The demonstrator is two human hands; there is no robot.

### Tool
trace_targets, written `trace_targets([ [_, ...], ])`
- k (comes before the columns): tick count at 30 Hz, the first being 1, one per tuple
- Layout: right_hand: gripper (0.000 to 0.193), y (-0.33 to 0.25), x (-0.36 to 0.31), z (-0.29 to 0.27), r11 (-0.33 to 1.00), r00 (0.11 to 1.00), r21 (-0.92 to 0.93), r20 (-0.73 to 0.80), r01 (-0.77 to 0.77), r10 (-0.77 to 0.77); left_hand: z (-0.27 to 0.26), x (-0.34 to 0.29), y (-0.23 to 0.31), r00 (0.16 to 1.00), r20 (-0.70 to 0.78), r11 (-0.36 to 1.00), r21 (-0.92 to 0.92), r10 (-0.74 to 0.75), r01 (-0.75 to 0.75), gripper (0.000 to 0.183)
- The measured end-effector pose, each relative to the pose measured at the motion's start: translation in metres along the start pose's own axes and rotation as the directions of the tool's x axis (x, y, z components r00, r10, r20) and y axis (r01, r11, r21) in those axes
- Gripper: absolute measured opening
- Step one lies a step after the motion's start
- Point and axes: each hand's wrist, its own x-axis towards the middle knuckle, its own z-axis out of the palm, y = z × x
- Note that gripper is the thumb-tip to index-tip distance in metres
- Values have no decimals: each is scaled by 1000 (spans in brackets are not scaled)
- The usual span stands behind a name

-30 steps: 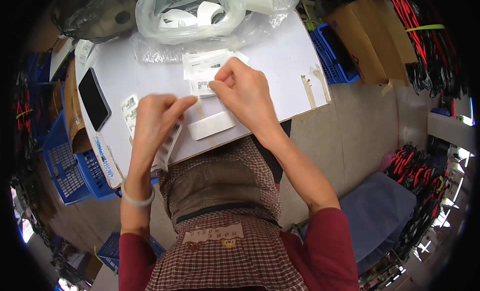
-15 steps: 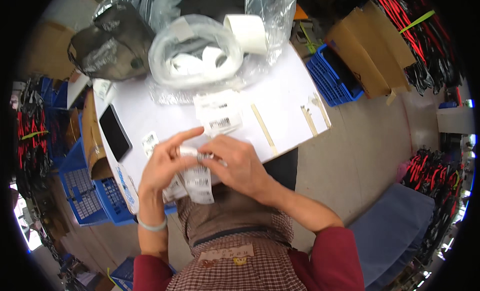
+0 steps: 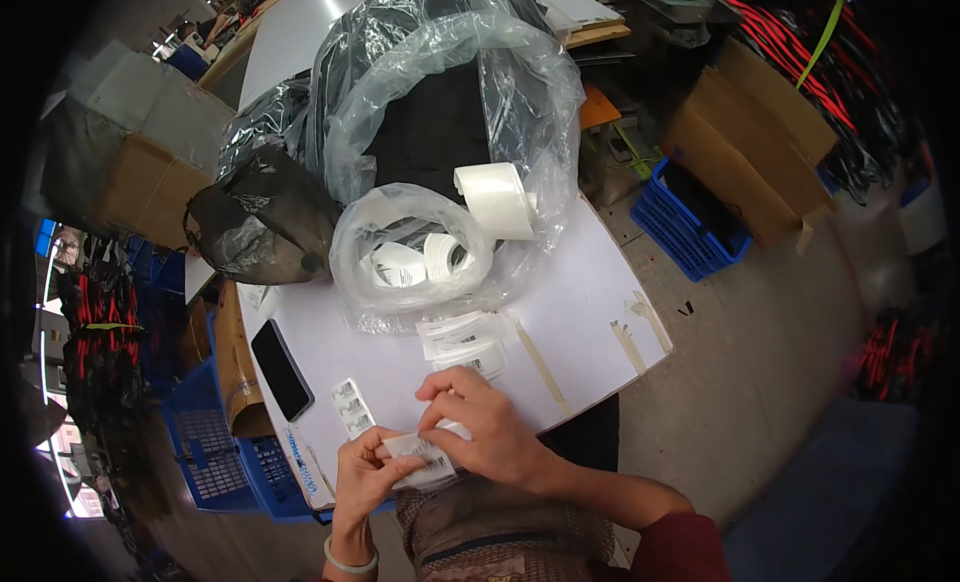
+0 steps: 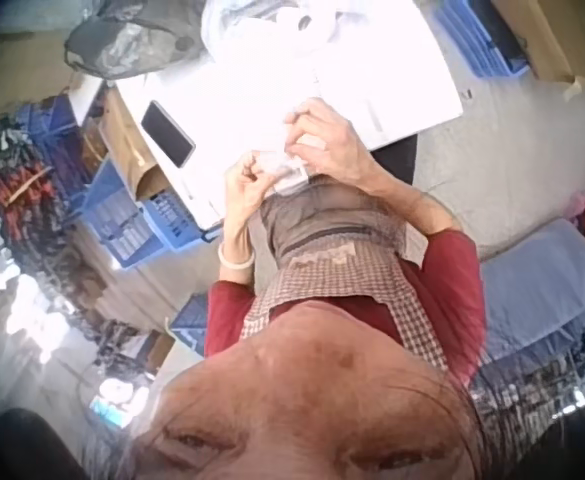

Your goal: The person stands at a workbench in a factory setting and repeatedly applies white adhesive labels to a stack of white rectangular objects. They peel each label from a roll, align it on the object, and smooth it down with their fingers. The process is repetitive and involves handling the labels and objects one at a time.

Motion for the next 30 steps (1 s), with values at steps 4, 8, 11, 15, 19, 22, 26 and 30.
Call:
trace_targets([
  [4, 15, -3, 58, -37, 993, 981, -106, -178, 53, -71, -17, -10, -3, 987, -107, 993, -1, -119, 120, 21],
  [8, 12, -13, 73, -42, 997, 985, -19, -157, 70, -72, -16, -17, -9, 975, -161, 984, -123, -151, 132, 21],
  [11, 13, -8, 52, -50, 946, 978, 254, -3, -200, 208, -8, -10, -3, 974, -148, 980, -124, -171, 154, 20],
  [15, 18, 2, 14, -57, 849, 901, 335, 0, -408, 433, -10, -14, -19, 973, -118, 981, -22, -196, 195, 17],
  [19, 16, 8, -5, -51, 888, 931, 331, -66, -320, 360, -7, -4, -39, 988, -89, 986, 100, -127, 136, 17],
  [22, 12, 5, -20, -45, 832, 844, 144, 103, -536, 526, -4, 4, -54, 991, -93, 976, 188, -96, 112, 21],
  [26, 11, 10, -23, -20, 829, 821, -11, 125, -560, 557, 4, 19, -45, 993, -87, 895, 431, -84, 114, 26],
  [30, 13, 14, -22, -5, 798, 787, -81, 132, -597, 602, 8, 25, -52, 995, -102, 837, 546, 13, 45, 28],
])
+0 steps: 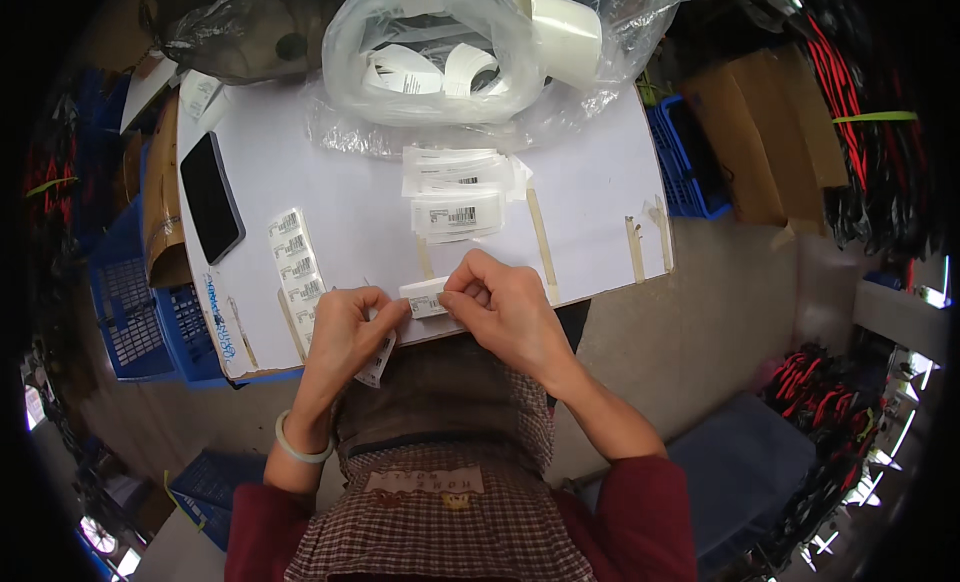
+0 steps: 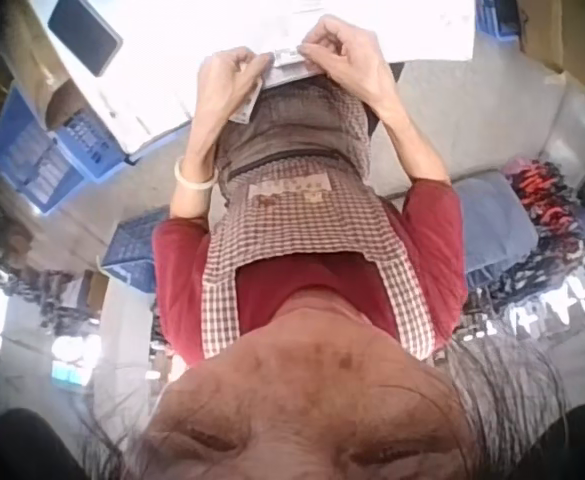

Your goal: The person stands at a workbench in a factory setting and repeatedly applies white adhesive labels to a stack of white rectangular objects. They peel each label from a roll, align it on the object, and smooth it down with their fingers. The process is repetitive and involves handling the labels and objects one at a time.

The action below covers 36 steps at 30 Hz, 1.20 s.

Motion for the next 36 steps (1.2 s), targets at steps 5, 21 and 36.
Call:
trace_targets([
  [5, 10, 7, 3, 4, 993, 1000, -114, -5, 18, -19, 4, 1, 2, 997, -67, 998, 60, 22, -18, 30],
  [21, 12, 2, 3, 7, 978, 996, -200, -52, 55, -66, 5, 3, 4, 998, -43, 985, 169, 51, -43, 34],
  [36, 20, 3, 58, -18, 838, 897, -505, -246, 206, -368, -11, 64, 49, 989, -48, 951, 286, 138, -119, 39],
])
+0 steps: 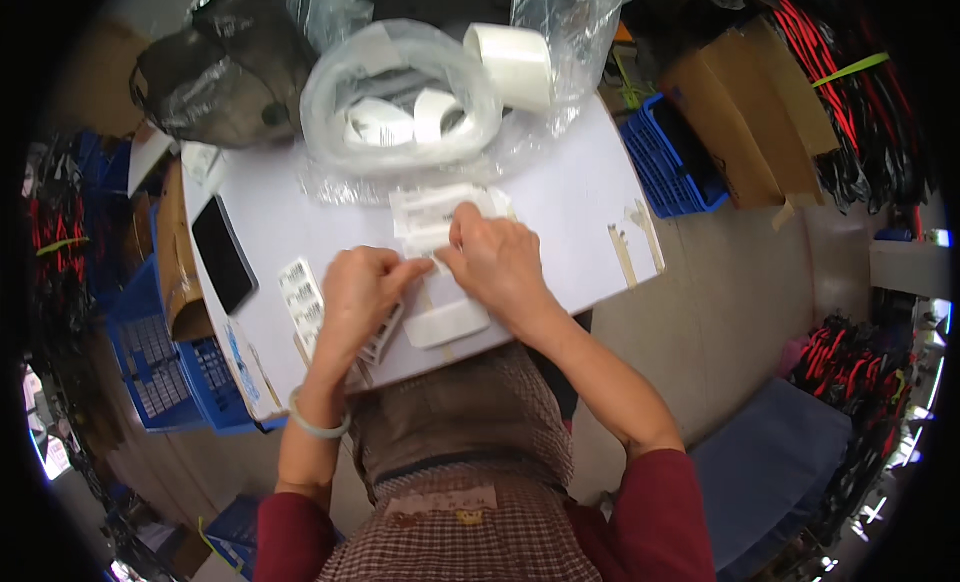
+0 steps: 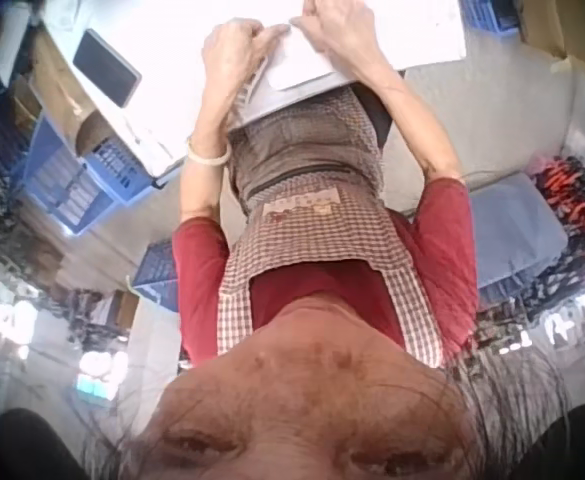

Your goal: The person stands at a workbench in a factory setting and repeatedly applies white adhesive labels to a stack of white rectangular objects. They peel each label from a roll, align it on the object, and smooth it down with their fingers. The process is repetitive and involves handling the labels and objects one at a time.

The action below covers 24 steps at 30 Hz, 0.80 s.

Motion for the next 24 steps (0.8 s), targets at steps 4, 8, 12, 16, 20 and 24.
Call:
trace_targets([
  [4, 31, -6, 7, -6, 969, 998, -244, 46, -29, 42, 5, 15, 0, 998, 32, 994, 96, 47, -50, 38],
  [8, 22, -18, 24, -27, 990, 985, -42, -109, 131, -135, 5, 14, -1, 996, 58, 995, 76, 67, -71, 41],
  [12, 18, -37, 76, -19, 853, 809, -49, -295, 519, -509, 7, 11, -5, 995, 13, 993, 64, 97, -98, 34],
  [16, 23, -28, 89, 8, 805, 818, -192, -22, 561, -575, 10, 12, -10, 992, -17, 990, 68, 123, -122, 38],
  [20, 29, -20, 76, 16, 765, 778, -187, -8, 616, -628, 12, 10, -15, 993, -17, 991, 67, 113, -112, 30],
  [24, 27, -18, 82, 15, 780, 778, -151, -85, 607, -622, 16, 12, -17, 992, -24, 993, 24, 120, -120, 34],
])
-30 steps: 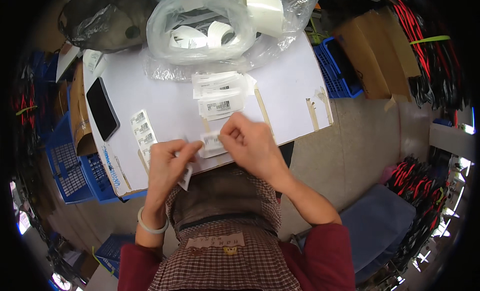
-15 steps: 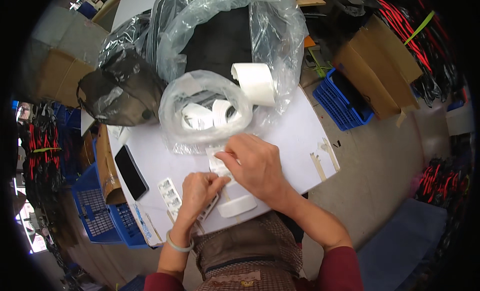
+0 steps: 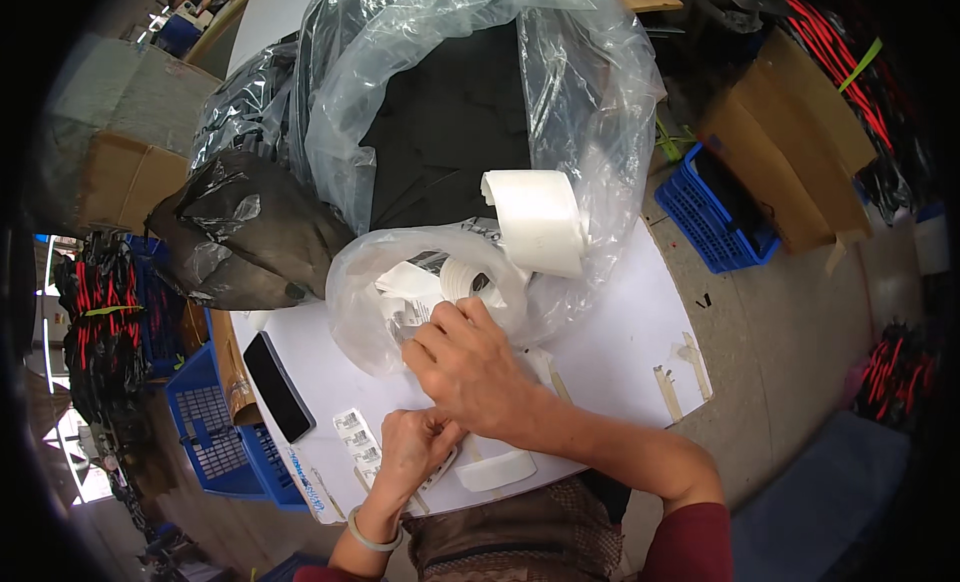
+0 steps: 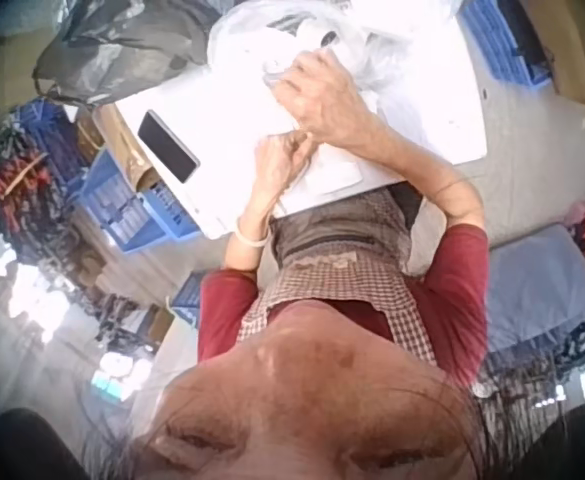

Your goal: The person stands at a workbench in a factory setting and repeatedly applies white adhesive labels to a stack of white rectangular objects. They peel each label from a roll, align it on the object, and smooth it down with their fingers. The process is repetitive and involves handling the labels and objects one at a time.

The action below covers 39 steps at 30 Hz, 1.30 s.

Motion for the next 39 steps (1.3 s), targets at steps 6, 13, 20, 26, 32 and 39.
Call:
trace_targets([
  [6, 29, 5, 16, -7, 988, 987, -51, -66, -149, 145, -7, 1, 7, 1000, 8, 999, 34, 14, -14, 40],
  [13, 33, 1, 28, -4, 968, 989, -201, -23, -150, 148, -5, 3, 6, 998, -33, 998, 49, 53, -51, 40],
  [20, 18, -5, 4, 6, 989, 995, -128, -60, 70, -78, -8, 2, 10, 999, 30, 998, 69, -14, 12, 23],
  [26, 11, -2, 0, 9, 987, 983, -122, -135, 108, -124, 1, 0, 3, 999, -50, 1000, 18, 5, -4, 38],
  [32, 13, 7, 9, 7, 992, 971, -119, -238, -43, 14, -8, 0, 11, 999, 29, 999, 35, -42, 41, 29],
  [39, 25, -5, 13, -28, 991, 959, 24, -251, -131, 133, -8, -1, 0, 996, 54, 978, -193, -66, 75, 39],
])
